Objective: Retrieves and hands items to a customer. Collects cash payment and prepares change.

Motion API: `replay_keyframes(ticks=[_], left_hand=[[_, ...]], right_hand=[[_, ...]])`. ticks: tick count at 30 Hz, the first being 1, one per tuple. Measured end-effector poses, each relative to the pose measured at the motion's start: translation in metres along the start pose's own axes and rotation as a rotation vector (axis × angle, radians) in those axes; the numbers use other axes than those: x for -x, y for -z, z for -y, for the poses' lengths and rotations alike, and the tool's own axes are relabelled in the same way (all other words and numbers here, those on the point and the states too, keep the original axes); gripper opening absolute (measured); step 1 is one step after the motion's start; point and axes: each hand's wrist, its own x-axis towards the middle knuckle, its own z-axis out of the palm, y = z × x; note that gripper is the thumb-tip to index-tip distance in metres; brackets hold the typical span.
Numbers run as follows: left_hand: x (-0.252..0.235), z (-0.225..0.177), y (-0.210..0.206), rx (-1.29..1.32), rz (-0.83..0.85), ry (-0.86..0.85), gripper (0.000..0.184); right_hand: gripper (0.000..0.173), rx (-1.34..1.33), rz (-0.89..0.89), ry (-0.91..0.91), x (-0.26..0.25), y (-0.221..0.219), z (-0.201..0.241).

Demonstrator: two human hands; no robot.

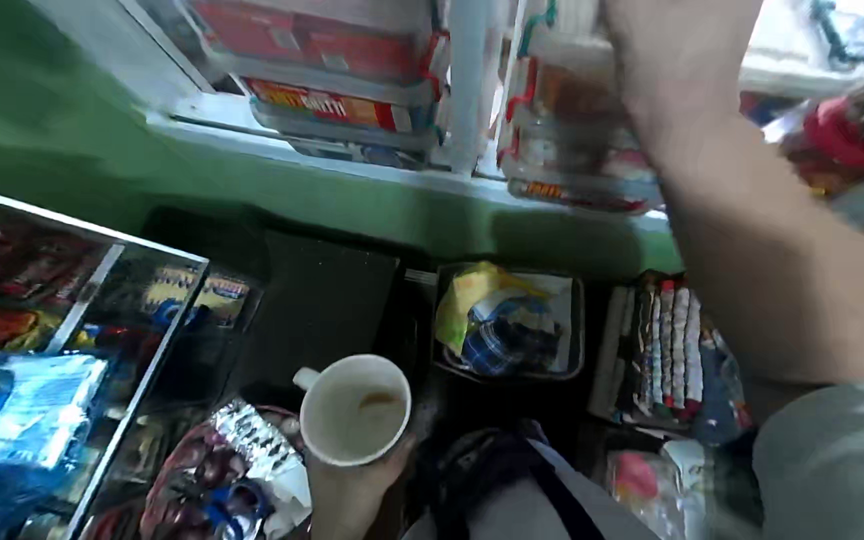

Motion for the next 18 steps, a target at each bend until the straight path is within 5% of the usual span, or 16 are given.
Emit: replay_keyframes(ticks=[2,5,10,14,18], left_hand=[[-0.008,0.007,0.001,-0.001,0.083,-0.045,0.124],[-0.012,0.017,0.009,-0.022,0.229,-0.142,0.128],[-0.006,0.026,0.032,-0.078,0.584,-0.348,0.129],[0.014,0.049,0.039,-0.142,0.794,-0.414,0.119],[0.041,0.076,0.022,-0.226,0.925,-0.387,0.118]], right_hand=[[0.007,-0.524,0.055,0.019,0.075,0.0,0.03],[0.012,-0.895,0.312,-0.126,0.208,-0.006,0.084],[0.099,-0.603,0.662,-0.388,0.334,-0.007,0.146],[0.116,-0.542,0.714,-0.574,0.382,-0.004,0.171],[0.108,-0.51,0.673,-0.817,0.426,0.0,0.173]])
